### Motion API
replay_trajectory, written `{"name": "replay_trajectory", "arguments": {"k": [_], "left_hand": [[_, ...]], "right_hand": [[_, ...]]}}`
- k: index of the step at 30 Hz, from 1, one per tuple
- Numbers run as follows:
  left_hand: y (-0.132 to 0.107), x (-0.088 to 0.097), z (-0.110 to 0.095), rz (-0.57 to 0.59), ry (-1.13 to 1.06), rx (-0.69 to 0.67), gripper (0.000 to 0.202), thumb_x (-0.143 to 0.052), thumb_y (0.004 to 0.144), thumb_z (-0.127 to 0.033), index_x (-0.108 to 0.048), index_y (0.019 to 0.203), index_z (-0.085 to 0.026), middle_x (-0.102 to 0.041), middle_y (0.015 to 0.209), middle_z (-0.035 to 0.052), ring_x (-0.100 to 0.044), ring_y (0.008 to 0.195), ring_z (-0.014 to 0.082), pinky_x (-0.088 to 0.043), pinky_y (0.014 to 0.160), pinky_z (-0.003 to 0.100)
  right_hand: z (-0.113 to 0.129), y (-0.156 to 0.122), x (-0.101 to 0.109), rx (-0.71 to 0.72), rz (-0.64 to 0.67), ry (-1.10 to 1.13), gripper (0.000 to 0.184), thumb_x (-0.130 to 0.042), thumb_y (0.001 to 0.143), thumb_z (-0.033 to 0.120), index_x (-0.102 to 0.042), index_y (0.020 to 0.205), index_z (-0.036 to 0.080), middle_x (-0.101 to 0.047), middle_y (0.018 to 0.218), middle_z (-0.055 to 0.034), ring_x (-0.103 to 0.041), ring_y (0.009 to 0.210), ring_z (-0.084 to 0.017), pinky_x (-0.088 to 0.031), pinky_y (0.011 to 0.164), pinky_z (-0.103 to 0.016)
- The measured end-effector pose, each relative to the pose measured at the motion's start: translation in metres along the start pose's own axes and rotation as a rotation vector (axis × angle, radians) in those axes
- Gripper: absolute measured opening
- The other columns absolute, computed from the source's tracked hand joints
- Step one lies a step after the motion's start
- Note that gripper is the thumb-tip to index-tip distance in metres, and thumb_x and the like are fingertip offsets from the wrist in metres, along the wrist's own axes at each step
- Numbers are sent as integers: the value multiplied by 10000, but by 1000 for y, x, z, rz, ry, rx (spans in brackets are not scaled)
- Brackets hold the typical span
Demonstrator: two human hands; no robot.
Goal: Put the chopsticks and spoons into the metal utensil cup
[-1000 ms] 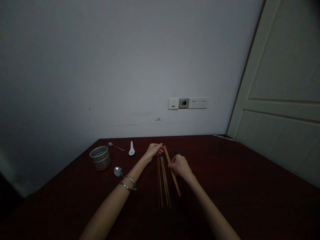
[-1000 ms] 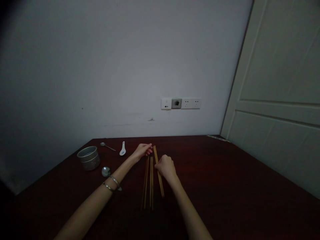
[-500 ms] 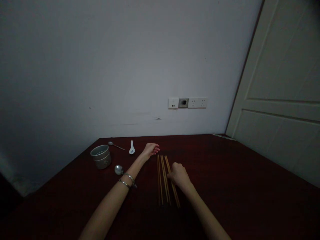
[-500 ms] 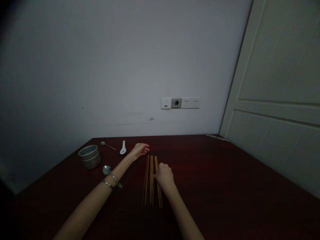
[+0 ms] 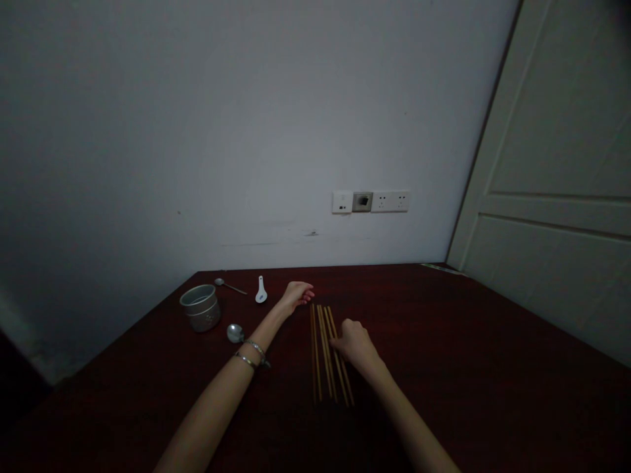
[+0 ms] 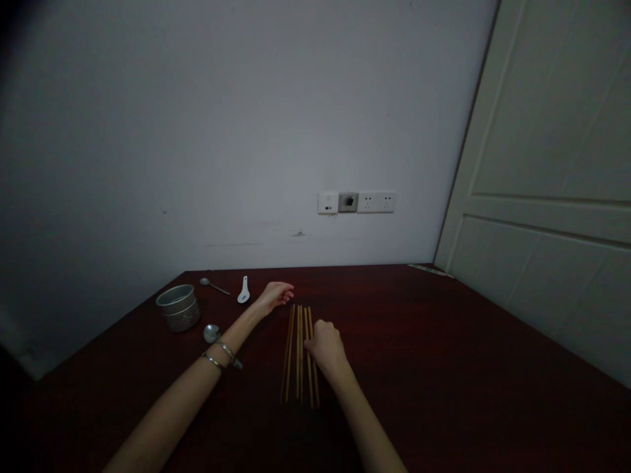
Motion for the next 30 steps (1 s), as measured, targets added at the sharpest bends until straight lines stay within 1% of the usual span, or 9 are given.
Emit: {"name": "replay_trajectory", "arguments": {"k": [3,5,11,14,17,20,24,27,30], "left_hand": [[-2,1,-4,-4,5,-30,81,-528,719,-148,-584,758,-105,-600,542,20,-481,401,57,-338,419,168],[-7,1,-11,-3,-16,-42,86,-519,715,-131,-589,755,-102,-598,548,21,-486,411,55,-342,423,165],[-31,-3,-51,48,-211,-72,124,-513,689,-83,-595,779,-105,-587,582,13,-511,463,53,-374,458,160],[-44,-4,-71,78,-281,-129,135,-504,694,-78,-593,793,-105,-584,591,17,-509,473,57,-388,468,166],[-56,-4,-84,91,-315,-168,139,-505,699,-79,-592,805,-100,-583,600,24,-508,483,61,-401,480,175],[-63,-2,-86,75,-306,-180,145,-508,692,-71,-592,806,-103,-580,602,21,-505,488,59,-399,484,173],[-62,2,-82,49,-275,-177,153,-501,686,-66,-593,803,-106,-577,604,13,-504,483,55,-395,481,172],[-59,4,-79,30,-260,-174,157,-493,685,-60,-588,803,-102,-572,600,8,-498,473,53,-388,474,174],[-56,5,-78,10,-243,-153,163,-491,682,-50,-586,804,-102,-567,589,6,-489,469,51,-380,470,173]], "right_hand": [[-5,0,4,6,-6,57,133,-559,698,245,-594,731,121,-659,769,-140,-650,700,-236,-441,577,-258],[-11,2,8,10,3,109,135,-537,715,246,-591,704,123,-660,714,-129,-647,625,-207,-438,540,-239],[-39,23,12,-10,126,356,166,-495,739,224,-558,616,134,-620,537,-61,-591,435,-138,-437,423,-200],[-50,35,11,-6,152,442,148,-482,724,178,-536,593,134,-592,503,-32,-563,398,-116,-435,376,-183],[-54,42,6,16,185,488,132,-481,702,144,-528,580,134,-571,482,-9,-547,384,-100,-443,364,-174],[-49,46,-2,27,212,518,108,-491,698,152,-536,601,134,-558,464,4,-540,373,-98,-446,355,-173],[-37,48,-14,35,192,480,88,-546,694,215,-561,694,128,-568,472,0,-550,377,-107,-424,335,-163],[-28,47,-18,49,163,414,167,-582,679,259,-571,773,121,-619,563,-36,-570,396,-119,-404,331,-166],[-20,46,-16,105,89,294,195,-610,660,295,-580,749,124,-653,691,-78,-597,445,-131,-402,361,-174]]}}
Point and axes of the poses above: each hand's wrist, its own y-axis towards the middle knuckle, its own x-axis out of the back of the hand, z = x × y, the point moved 3 cm from there along y, towards the middle knuckle
